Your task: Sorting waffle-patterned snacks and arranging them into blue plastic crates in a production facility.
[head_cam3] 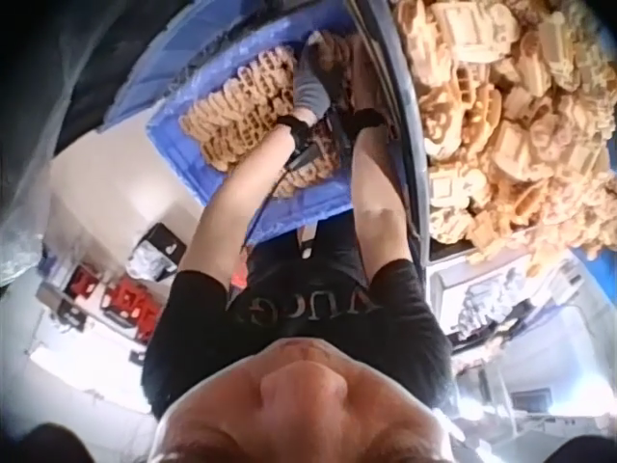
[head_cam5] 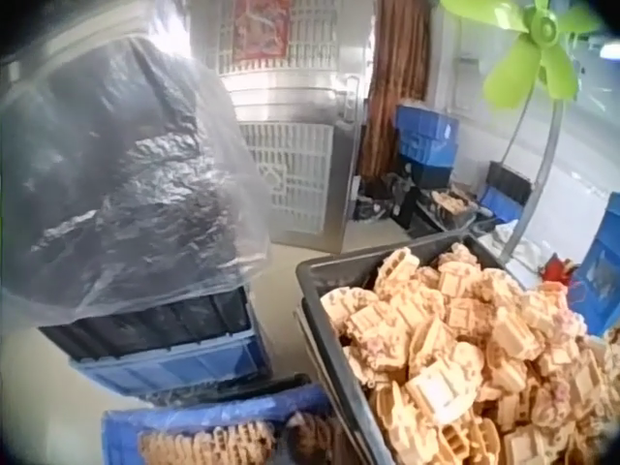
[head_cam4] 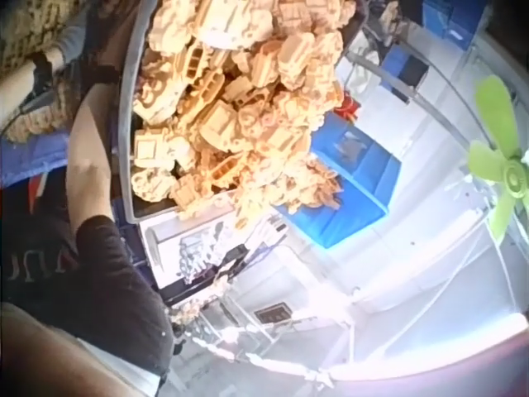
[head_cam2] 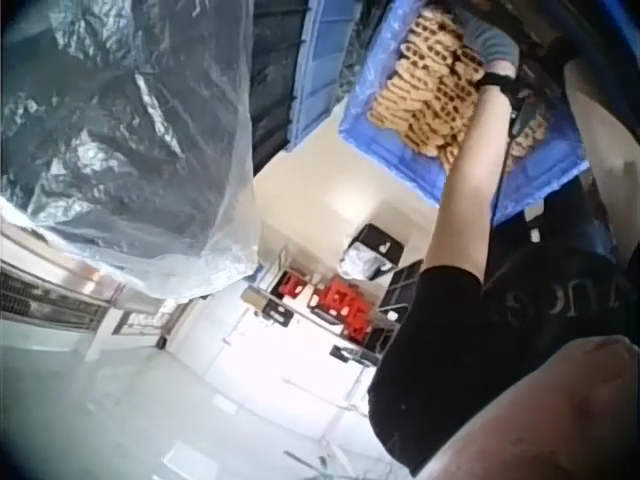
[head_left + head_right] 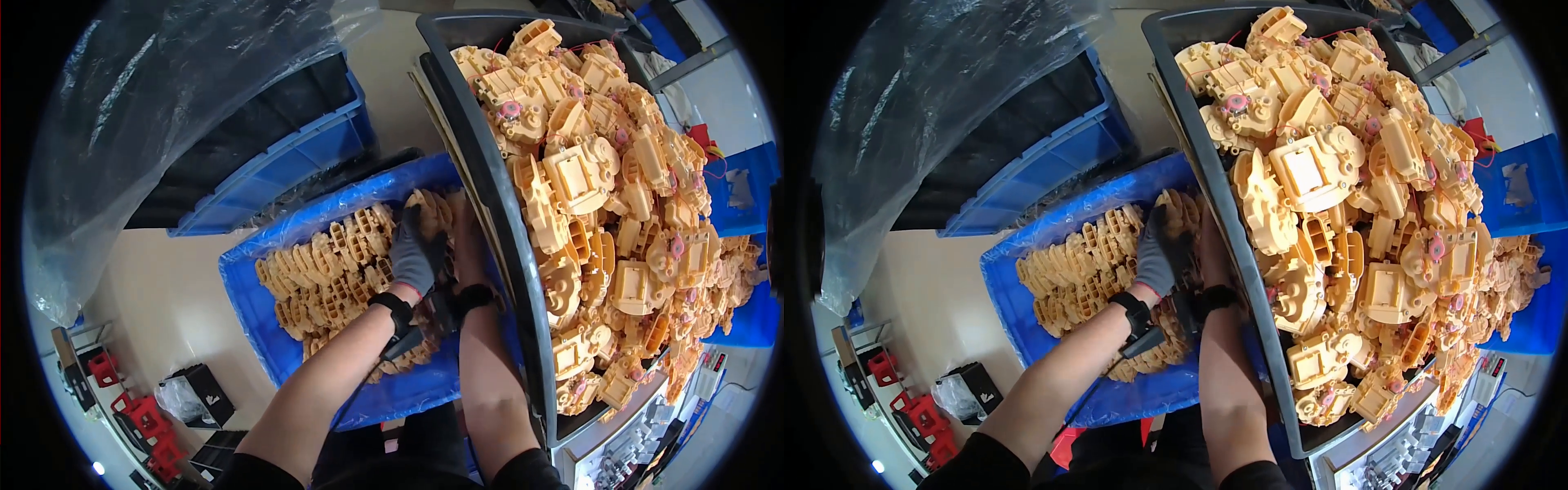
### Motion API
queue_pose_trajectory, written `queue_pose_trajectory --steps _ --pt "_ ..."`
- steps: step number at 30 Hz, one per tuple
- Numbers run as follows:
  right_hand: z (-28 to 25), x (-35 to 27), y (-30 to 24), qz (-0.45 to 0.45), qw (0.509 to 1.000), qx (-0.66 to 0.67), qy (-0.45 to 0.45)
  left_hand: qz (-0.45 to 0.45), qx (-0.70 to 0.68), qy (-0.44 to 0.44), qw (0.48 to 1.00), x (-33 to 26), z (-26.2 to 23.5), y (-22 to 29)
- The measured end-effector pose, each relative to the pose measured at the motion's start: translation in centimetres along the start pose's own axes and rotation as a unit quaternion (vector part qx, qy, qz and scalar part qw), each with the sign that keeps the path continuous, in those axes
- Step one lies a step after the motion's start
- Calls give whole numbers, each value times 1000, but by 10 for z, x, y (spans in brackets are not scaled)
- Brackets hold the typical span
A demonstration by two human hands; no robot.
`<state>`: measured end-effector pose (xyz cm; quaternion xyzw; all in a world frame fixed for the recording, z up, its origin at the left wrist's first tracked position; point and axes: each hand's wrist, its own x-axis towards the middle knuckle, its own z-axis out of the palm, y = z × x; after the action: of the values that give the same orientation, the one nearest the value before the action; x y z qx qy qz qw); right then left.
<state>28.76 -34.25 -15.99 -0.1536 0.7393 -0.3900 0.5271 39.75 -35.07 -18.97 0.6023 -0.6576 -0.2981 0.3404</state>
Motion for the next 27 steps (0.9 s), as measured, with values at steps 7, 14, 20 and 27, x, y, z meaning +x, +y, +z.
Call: queue_pose_trajectory --steps 7,14,20,27 --pt "2 29 28 -211 948 -230 59 -81 109 -123 983 0 -22 -30" --pt "27 24 11 -250 907 -331 70 139 297 -268 906 19 -58 -8" --pt "32 50 47 -363 847 -372 113 232 428 -336 806 15 -52 -16" --pt "25 38 29 -302 912 -263 95 200 234 -294 905 13 -95 1"
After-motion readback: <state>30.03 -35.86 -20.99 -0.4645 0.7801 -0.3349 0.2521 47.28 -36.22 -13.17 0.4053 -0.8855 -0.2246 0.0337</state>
